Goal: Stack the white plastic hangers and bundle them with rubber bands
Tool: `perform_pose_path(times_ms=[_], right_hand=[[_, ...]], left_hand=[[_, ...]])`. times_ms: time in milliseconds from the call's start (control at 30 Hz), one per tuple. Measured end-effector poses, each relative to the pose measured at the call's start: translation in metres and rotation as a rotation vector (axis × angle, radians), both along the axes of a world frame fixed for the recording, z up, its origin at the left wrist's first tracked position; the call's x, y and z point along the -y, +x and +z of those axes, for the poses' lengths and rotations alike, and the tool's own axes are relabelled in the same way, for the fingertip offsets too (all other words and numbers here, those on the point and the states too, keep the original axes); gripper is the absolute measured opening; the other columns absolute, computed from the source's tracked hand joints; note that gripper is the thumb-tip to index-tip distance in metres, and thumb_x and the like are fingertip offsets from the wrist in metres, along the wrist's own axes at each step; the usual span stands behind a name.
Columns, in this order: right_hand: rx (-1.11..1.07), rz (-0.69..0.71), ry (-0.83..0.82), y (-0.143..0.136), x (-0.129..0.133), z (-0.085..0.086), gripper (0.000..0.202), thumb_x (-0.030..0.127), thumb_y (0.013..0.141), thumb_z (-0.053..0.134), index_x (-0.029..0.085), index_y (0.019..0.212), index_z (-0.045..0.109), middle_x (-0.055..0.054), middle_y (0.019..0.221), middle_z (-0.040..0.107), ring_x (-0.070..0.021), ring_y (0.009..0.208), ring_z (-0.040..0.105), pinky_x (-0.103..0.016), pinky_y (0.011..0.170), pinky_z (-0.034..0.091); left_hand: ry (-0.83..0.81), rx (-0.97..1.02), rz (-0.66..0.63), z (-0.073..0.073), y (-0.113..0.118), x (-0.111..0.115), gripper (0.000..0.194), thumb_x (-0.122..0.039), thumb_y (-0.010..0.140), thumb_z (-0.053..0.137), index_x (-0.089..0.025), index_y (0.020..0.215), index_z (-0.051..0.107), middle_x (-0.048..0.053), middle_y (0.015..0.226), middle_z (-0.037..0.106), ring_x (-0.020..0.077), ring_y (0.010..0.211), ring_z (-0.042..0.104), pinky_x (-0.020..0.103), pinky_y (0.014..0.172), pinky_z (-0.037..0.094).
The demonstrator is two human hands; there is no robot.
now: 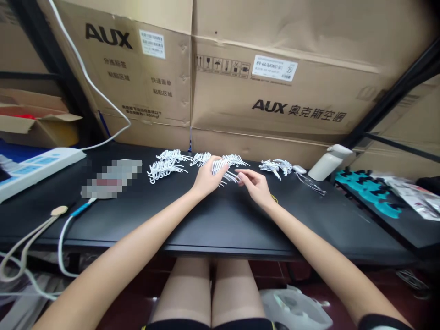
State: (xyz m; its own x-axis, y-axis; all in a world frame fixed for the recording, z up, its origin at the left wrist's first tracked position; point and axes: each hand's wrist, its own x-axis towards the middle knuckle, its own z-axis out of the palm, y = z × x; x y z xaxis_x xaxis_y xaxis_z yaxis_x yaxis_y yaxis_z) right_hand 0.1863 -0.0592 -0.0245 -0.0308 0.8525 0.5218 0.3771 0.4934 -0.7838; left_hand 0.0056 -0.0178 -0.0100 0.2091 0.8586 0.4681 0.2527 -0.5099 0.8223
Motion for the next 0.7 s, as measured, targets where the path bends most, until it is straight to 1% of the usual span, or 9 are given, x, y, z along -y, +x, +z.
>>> perform_pose_path(times_ms=[67, 133, 200, 267, 367, 433, 533, 633, 700], right_hand=[[0.047, -0.038, 0.022, -0.001, 0.0, -0.003, 0.04, 0.044, 0.087, 0.055, 0.018, 0.116, 0.062, -0.008, 0.095, 0.068, -0.018, 0.079, 0.065, -0.032, 0.072, 0.054], [0.193, 0.009, 0.049, -0.002, 0.002, -0.005, 0.045, 0.041, 0.087, 0.057, 0.02, 0.126, 0.056, -0.01, 0.109, 0.067, -0.0211, 0.096, 0.064, -0.035, 0.081, 0.054], [0.379, 0.111, 0.059, -0.005, 0.004, -0.008, 0.051, 0.038, 0.087, 0.057, 0.022, 0.135, 0.048, -0.012, 0.125, 0.061, -0.0237, 0.114, 0.058, -0.04, 0.095, 0.048], [0.538, 0.191, 0.059, -0.008, 0.006, -0.009, 0.057, 0.038, 0.088, 0.056, 0.022, 0.14, 0.042, -0.013, 0.137, 0.052, -0.0262, 0.127, 0.048, -0.045, 0.105, 0.04], [0.68, 0.223, 0.045, -0.012, 0.007, -0.009, 0.061, 0.042, 0.087, 0.057, 0.02, 0.141, 0.042, -0.015, 0.142, 0.046, -0.0301, 0.135, 0.039, -0.05, 0.108, 0.034], [0.713, 0.202, 0.044, -0.011, 0.006, -0.008, 0.058, 0.044, 0.087, 0.057, 0.019, 0.138, 0.047, -0.017, 0.139, 0.049, -0.0316, 0.134, 0.04, -0.051, 0.107, 0.035], [0.713, 0.104, 0.059, -0.003, 0.0, -0.006, 0.042, 0.04, 0.088, 0.056, 0.018, 0.123, 0.061, -0.016, 0.127, 0.06, -0.0316, 0.128, 0.047, -0.051, 0.105, 0.035], [0.707, -0.042, 0.061, 0.012, -0.008, -0.005, 0.023, 0.031, 0.086, 0.06, 0.019, 0.103, 0.069, -0.011, 0.104, 0.071, -0.0291, 0.109, 0.062, -0.05, 0.101, 0.038], [0.712, -0.118, 0.056, 0.021, -0.012, -0.006, 0.017, 0.025, 0.083, 0.061, 0.018, 0.096, 0.07, -0.01, 0.094, 0.072, -0.0259, 0.092, 0.066, -0.044, 0.091, 0.046]], left_hand=[[-0.074, 0.13, 0.039, -0.003, 0.0, -0.007, 0.03, -0.045, 0.084, 0.056, -0.021, 0.102, 0.054, -0.001, 0.077, 0.061, 0.0102, 0.048, 0.056, 0.024, 0.05, 0.045], [-0.142, 0.26, 0.062, -0.003, 0.001, -0.013, 0.029, -0.045, 0.084, 0.056, -0.021, 0.1, 0.053, -0.001, 0.077, 0.06, 0.0087, 0.046, 0.054, 0.021, 0.044, 0.042], [-0.219, 0.371, 0.072, -0.001, 0.0, -0.016, 0.029, -0.045, 0.084, 0.056, -0.02, 0.098, 0.052, 0.0, 0.078, 0.059, 0.0078, 0.047, 0.054, 0.018, 0.039, 0.039], [-0.289, 0.451, 0.081, 0.003, 0.0, -0.017, 0.031, -0.047, 0.084, 0.056, -0.02, 0.098, 0.052, 0.001, 0.079, 0.058, 0.0074, 0.047, 0.053, 0.017, 0.037, 0.037], [-0.344, 0.502, 0.102, 0.007, -0.001, -0.015, 0.03, -0.047, 0.085, 0.056, -0.019, 0.097, 0.053, 0.001, 0.079, 0.057, 0.0068, 0.048, 0.053, 0.016, 0.037, 0.037], [-0.354, 0.499, 0.116, 0.009, -0.002, -0.013, 0.029, -0.045, 0.086, 0.055, -0.019, 0.097, 0.053, 0.001, 0.079, 0.057, 0.0064, 0.048, 0.054, 0.016, 0.038, 0.038], [-0.357, 0.496, 0.125, 0.009, -0.003, -0.013, 0.028, -0.044, 0.086, 0.055, -0.019, 0.098, 0.053, 0.0, 0.079, 0.057, 0.0063, 0.048, 0.054, 0.016, 0.039, 0.039], [-0.347, 0.503, 0.119, 0.009, -0.003, -0.014, 0.028, -0.043, 0.085, 0.056, -0.019, 0.098, 0.053, 0.0, 0.078, 0.057, 0.0067, 0.047, 0.054, 0.017, 0.038, 0.038], [-0.338, 0.497, 0.116, 0.008, -0.003, -0.015, 0.027, -0.043, 0.085, 0.056, -0.019, 0.097, 0.053, 0.0, 0.078, 0.057, 0.0071, 0.047, 0.054, 0.017, 0.037, 0.038]])
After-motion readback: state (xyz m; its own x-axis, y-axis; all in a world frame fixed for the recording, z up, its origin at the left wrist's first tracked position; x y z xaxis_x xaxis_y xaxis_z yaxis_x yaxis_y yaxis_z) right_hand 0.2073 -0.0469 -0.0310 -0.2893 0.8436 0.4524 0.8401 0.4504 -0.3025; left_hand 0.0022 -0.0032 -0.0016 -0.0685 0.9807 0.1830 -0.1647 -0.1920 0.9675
